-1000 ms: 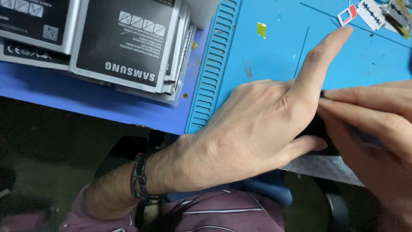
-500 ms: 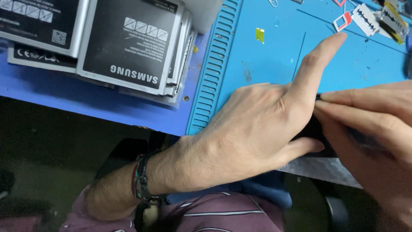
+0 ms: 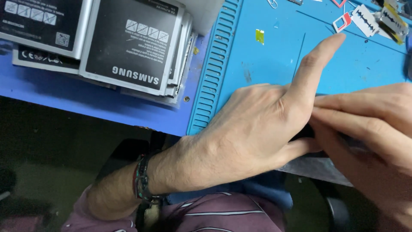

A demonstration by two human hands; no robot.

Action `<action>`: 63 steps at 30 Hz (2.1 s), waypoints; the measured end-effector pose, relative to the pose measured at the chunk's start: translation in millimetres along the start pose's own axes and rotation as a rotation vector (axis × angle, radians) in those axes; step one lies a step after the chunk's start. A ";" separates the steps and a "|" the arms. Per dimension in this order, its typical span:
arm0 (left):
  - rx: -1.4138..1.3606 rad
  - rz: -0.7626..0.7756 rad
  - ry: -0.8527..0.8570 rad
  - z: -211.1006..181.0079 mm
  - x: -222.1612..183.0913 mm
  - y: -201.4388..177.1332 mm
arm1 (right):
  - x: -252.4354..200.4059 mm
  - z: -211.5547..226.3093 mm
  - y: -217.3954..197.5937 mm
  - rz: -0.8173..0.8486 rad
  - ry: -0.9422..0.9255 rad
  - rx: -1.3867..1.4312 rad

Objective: Using a plastic prying tool to carefully separate the back cover of a smartphone from its frame.

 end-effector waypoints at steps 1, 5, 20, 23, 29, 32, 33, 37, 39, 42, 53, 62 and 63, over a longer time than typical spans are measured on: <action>0.000 0.000 0.000 0.2 0.1 -0.2 | -0.3 -0.1 -0.8 0.000 0.000 0.000; -0.003 0.002 -0.008 -0.6 1.2 0.6 | -10.2 -9.9 3.0 -0.016 0.082 -0.002; 0.014 0.024 -0.017 -2.0 2.8 -1.3 | -6.8 -9.7 0.8 -0.033 0.057 0.001; 0.013 0.027 -0.022 -2.1 2.3 -2.2 | -2.0 -9.5 0.8 -0.010 -0.024 -0.002; 0.019 0.022 -0.021 -2.2 2.1 -0.6 | 1.4 -3.2 1.1 -0.024 -0.012 0.019; -0.003 -0.002 0.000 -3.4 -0.2 -0.2 | 5.3 5.5 0.6 -0.050 -0.035 0.011; -0.014 -0.017 0.027 -4.5 2.2 -4.5 | 9.4 8.2 0.5 -0.100 -0.063 0.001; 0.002 -0.020 0.080 -25.5 6.1 -17.1 | 34.2 17.9 -28.0 -0.199 0.042 0.033; -0.033 -0.011 0.038 -28.6 6.2 -14.9 | 31.7 15.7 -29.9 -0.197 -0.116 0.133; -0.055 0.000 -0.042 -38.3 13.1 -16.9 | 28.6 -4.2 -32.6 -0.285 -0.101 0.094; -0.050 0.056 -0.238 -62.5 21.9 -13.4 | -13.2 -27.3 -48.5 -0.425 0.092 0.026; -0.027 0.053 -0.177 -64.3 21.3 -11.3 | -40.1 -38.5 -48.3 -0.371 0.142 -0.081; -0.018 0.046 -0.176 -63.6 21.0 -10.7 | -44.6 -41.4 -49.2 -0.332 0.216 -0.087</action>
Point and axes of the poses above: each hand's wrist, its own x-axis towards the middle knuckle, its own y-axis out of the palm, z = x × y, the point moved 2 cm from there along x, towards the middle knuckle, and after that the axes turned 5 degrees about -x, right-handed, at the moved point
